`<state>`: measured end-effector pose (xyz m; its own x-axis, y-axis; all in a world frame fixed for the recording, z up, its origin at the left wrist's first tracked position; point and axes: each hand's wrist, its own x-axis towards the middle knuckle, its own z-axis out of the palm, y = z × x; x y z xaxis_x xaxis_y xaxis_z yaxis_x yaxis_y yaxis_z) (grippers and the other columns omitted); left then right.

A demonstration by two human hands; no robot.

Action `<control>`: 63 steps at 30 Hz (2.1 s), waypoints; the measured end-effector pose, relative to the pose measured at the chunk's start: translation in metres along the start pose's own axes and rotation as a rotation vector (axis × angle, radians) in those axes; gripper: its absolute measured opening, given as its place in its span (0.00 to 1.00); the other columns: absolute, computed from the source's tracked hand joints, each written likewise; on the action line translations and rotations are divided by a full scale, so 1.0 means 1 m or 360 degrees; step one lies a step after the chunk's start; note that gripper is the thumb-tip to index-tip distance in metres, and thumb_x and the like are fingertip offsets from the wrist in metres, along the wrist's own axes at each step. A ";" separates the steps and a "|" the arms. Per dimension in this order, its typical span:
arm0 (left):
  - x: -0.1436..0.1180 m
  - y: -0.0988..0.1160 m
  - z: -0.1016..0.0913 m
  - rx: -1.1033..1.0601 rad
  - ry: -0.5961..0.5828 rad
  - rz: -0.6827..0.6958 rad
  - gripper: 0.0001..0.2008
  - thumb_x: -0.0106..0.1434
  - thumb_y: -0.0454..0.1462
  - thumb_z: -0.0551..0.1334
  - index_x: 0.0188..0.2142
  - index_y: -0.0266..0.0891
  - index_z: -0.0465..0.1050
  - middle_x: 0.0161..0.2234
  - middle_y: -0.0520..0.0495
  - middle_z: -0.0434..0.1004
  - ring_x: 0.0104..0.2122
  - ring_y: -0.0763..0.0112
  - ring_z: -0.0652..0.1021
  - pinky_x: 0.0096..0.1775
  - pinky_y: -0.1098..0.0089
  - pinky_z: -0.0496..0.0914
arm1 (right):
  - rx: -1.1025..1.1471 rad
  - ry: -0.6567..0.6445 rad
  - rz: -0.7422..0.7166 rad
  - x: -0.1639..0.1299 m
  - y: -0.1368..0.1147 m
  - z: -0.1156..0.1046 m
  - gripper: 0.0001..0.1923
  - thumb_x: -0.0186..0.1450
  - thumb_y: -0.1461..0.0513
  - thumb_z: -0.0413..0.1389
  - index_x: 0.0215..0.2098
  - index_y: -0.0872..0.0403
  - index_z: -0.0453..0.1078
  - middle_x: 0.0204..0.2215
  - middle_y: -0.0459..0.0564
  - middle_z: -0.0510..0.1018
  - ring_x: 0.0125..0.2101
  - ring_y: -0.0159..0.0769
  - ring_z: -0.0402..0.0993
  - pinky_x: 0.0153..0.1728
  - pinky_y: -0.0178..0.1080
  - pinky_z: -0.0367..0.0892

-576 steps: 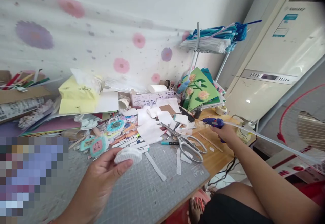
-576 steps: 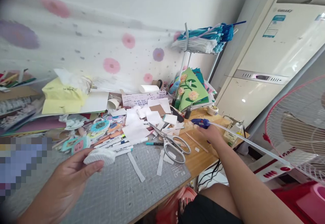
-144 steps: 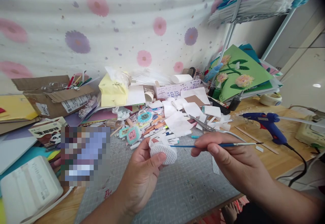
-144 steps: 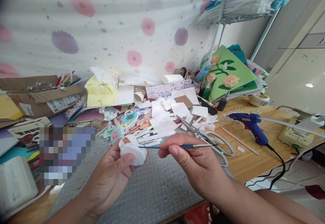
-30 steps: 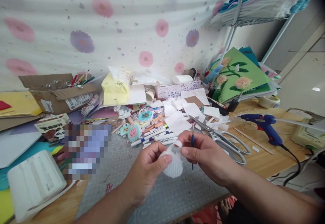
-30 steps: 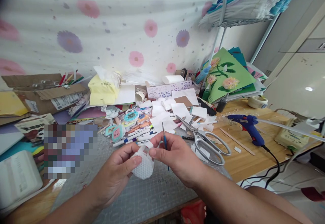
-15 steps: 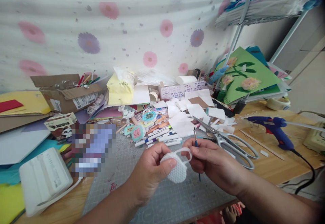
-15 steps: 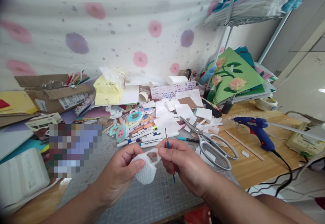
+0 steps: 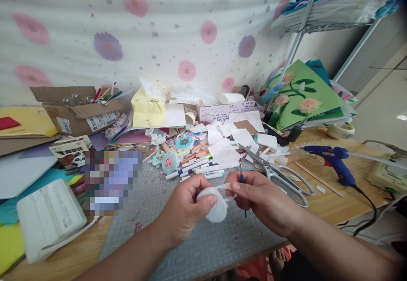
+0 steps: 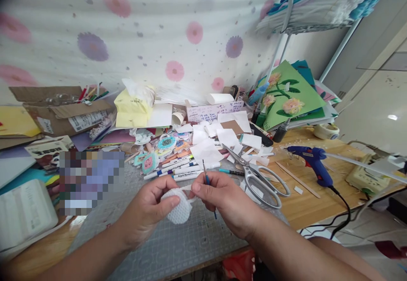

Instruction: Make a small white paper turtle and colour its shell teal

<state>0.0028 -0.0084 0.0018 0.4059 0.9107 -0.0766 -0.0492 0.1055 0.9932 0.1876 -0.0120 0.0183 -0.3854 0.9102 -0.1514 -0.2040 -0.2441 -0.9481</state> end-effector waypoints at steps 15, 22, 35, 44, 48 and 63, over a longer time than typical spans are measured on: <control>-0.004 0.007 0.003 0.0928 0.0087 0.0304 0.03 0.53 0.34 0.61 0.26 0.37 0.72 0.26 0.47 0.76 0.26 0.68 0.72 0.28 0.71 0.62 | -0.0465 0.0047 -0.0094 0.000 -0.004 0.001 0.15 0.58 0.52 0.57 0.24 0.55 0.65 0.19 0.41 0.60 0.23 0.29 0.51 0.25 0.35 0.48; -0.005 0.006 0.004 0.1120 0.0036 0.0475 0.04 0.55 0.32 0.60 0.25 0.38 0.72 0.27 0.47 0.78 0.27 0.68 0.75 0.30 0.71 0.64 | -0.0540 -0.0002 -0.0025 0.004 -0.003 0.005 0.08 0.53 0.61 0.58 0.23 0.53 0.62 0.22 0.41 0.62 0.26 0.31 0.55 0.28 0.35 0.52; -0.006 0.008 0.002 0.0730 -0.0182 0.0203 0.06 0.55 0.37 0.61 0.25 0.36 0.70 0.26 0.47 0.75 0.27 0.68 0.71 0.29 0.70 0.62 | -0.0566 -0.0101 -0.0052 0.004 -0.003 0.001 0.09 0.51 0.65 0.59 0.20 0.54 0.61 0.25 0.43 0.62 0.28 0.31 0.56 0.28 0.34 0.53; -0.006 -0.001 0.000 0.0254 -0.0305 -0.0070 0.12 0.52 0.42 0.64 0.24 0.37 0.66 0.20 0.54 0.63 0.22 0.76 0.63 0.24 0.73 0.55 | -0.0816 -0.0104 -0.0127 0.002 -0.004 0.000 0.08 0.50 0.67 0.57 0.19 0.54 0.61 0.25 0.43 0.63 0.26 0.30 0.57 0.26 0.34 0.53; -0.004 -0.004 0.000 0.0145 -0.0297 -0.0111 0.12 0.51 0.42 0.65 0.23 0.37 0.65 0.19 0.55 0.63 0.21 0.77 0.63 0.24 0.73 0.54 | -0.0973 -0.0079 -0.0180 0.003 -0.004 0.001 0.08 0.49 0.69 0.57 0.18 0.54 0.62 0.25 0.43 0.63 0.25 0.29 0.57 0.25 0.34 0.53; 0.000 -0.007 0.005 -0.0374 0.0147 0.0000 0.11 0.54 0.38 0.65 0.24 0.37 0.65 0.19 0.55 0.69 0.20 0.78 0.66 0.24 0.76 0.60 | -0.0104 0.0100 0.0084 0.004 0.006 -0.004 0.15 0.54 0.53 0.62 0.28 0.56 0.68 0.18 0.38 0.61 0.19 0.25 0.50 0.21 0.33 0.46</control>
<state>0.0072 -0.0112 -0.0048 0.3213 0.9422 -0.0948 -0.2643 0.1854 0.9465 0.1886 -0.0082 0.0106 -0.3362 0.9164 -0.2170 -0.1250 -0.2718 -0.9542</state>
